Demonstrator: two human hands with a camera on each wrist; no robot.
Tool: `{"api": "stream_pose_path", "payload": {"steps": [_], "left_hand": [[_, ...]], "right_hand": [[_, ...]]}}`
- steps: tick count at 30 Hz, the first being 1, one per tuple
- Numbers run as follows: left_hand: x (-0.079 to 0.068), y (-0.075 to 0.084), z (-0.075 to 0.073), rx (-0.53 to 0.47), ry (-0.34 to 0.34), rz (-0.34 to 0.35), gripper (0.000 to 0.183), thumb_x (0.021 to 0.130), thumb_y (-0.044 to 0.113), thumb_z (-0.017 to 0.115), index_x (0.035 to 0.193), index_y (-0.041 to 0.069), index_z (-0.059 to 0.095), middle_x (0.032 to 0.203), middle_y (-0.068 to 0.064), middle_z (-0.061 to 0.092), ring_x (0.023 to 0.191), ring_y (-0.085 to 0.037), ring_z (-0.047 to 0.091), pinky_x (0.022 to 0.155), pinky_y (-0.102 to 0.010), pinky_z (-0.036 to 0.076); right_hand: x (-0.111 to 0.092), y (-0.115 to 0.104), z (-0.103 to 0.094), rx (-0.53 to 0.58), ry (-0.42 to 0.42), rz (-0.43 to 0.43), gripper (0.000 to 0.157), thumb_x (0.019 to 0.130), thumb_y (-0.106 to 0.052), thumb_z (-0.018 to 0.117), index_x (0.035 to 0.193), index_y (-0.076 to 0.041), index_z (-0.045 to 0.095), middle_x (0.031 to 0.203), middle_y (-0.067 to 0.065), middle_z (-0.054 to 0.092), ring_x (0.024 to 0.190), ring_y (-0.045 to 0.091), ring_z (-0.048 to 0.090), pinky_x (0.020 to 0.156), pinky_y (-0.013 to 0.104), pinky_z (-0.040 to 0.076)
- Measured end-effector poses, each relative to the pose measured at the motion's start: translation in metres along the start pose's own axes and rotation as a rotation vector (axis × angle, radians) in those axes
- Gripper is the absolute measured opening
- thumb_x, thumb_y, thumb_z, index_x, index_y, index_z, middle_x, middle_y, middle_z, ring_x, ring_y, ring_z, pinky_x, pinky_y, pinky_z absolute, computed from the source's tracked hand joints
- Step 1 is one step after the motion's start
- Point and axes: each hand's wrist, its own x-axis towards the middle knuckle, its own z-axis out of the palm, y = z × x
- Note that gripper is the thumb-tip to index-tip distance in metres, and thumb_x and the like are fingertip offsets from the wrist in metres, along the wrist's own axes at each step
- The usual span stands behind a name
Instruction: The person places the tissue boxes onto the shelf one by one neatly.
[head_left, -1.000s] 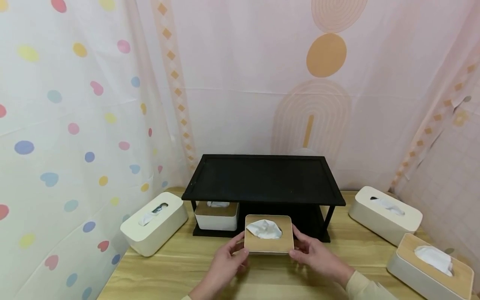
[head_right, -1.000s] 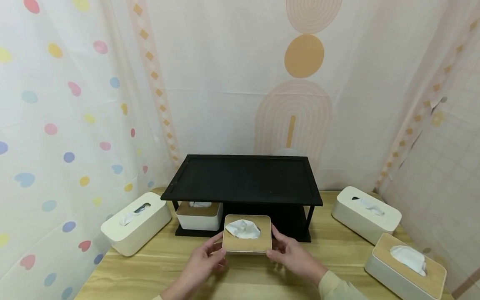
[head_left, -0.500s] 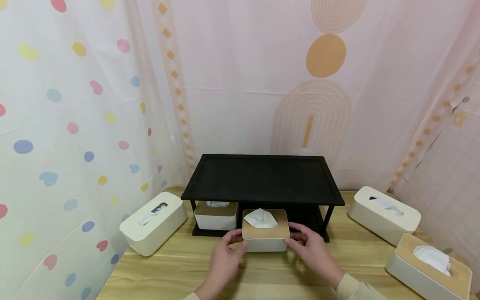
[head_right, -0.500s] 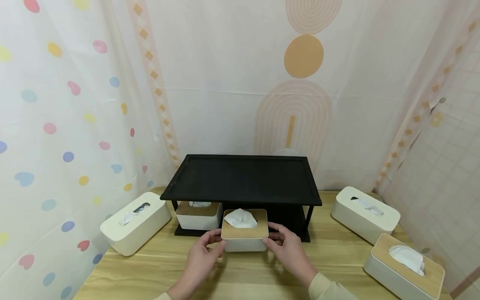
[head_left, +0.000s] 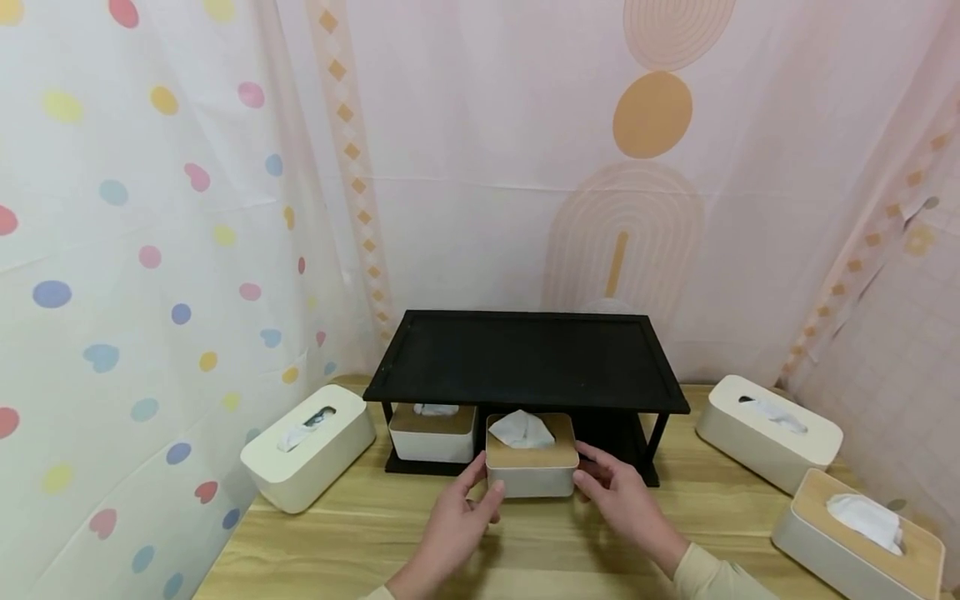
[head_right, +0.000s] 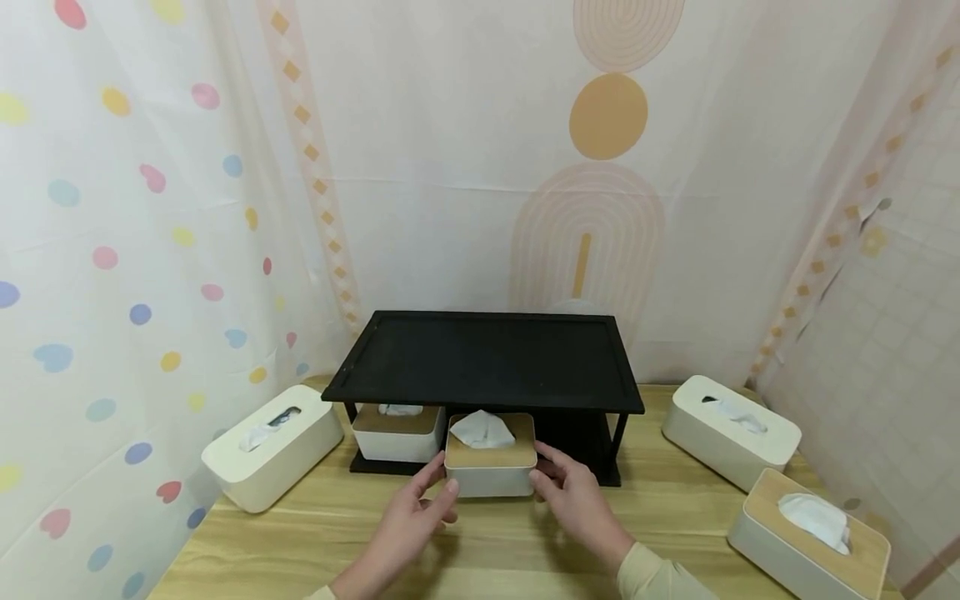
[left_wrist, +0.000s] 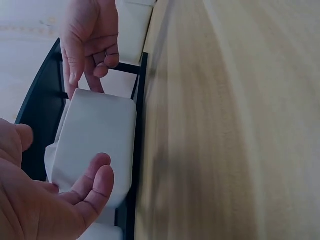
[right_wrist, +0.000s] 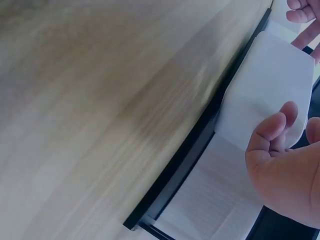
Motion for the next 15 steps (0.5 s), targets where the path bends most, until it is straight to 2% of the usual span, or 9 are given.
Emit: {"api": "stream_pose_path", "payload": {"steps": [7, 11, 15], "left_hand": [[0.006, 0.001, -0.002, 0.032, -0.040, 0.025, 0.072, 0.114, 0.044, 0.050, 0.171, 0.008, 0.024, 0.170, -0.029, 0.035, 0.091, -0.022, 0.074, 0.080, -0.034, 0.060], [0.011, 0.002, -0.003, 0.084, -0.050, 0.029, 0.070, 0.115, 0.047, 0.045, 0.171, 0.011, 0.024, 0.170, -0.027, 0.036, 0.095, -0.021, 0.074, 0.082, -0.035, 0.059], [0.018, 0.002, -0.006, 0.122, -0.058, 0.017, 0.071, 0.115, 0.051, 0.042, 0.172, 0.013, 0.023, 0.169, -0.025, 0.038, 0.100, -0.023, 0.073, 0.085, -0.039, 0.059]], "right_hand": [[0.006, -0.001, -0.003, 0.021, -0.071, -0.008, 0.057, 0.110, -0.017, 0.061, 0.161, 0.002, 0.042, 0.140, 0.027, 0.067, 0.102, 0.028, 0.074, 0.086, 0.034, 0.061], [0.010, -0.001, -0.003, 0.022, -0.085, 0.005, 0.058, 0.111, -0.019, 0.060, 0.162, 0.000, 0.041, 0.146, 0.029, 0.062, 0.106, 0.028, 0.073, 0.090, 0.041, 0.061], [0.014, -0.001, -0.003, 0.009, -0.091, 0.020, 0.059, 0.111, -0.020, 0.060, 0.164, -0.002, 0.039, 0.151, 0.029, 0.059, 0.106, 0.027, 0.073, 0.087, 0.039, 0.061]]}}
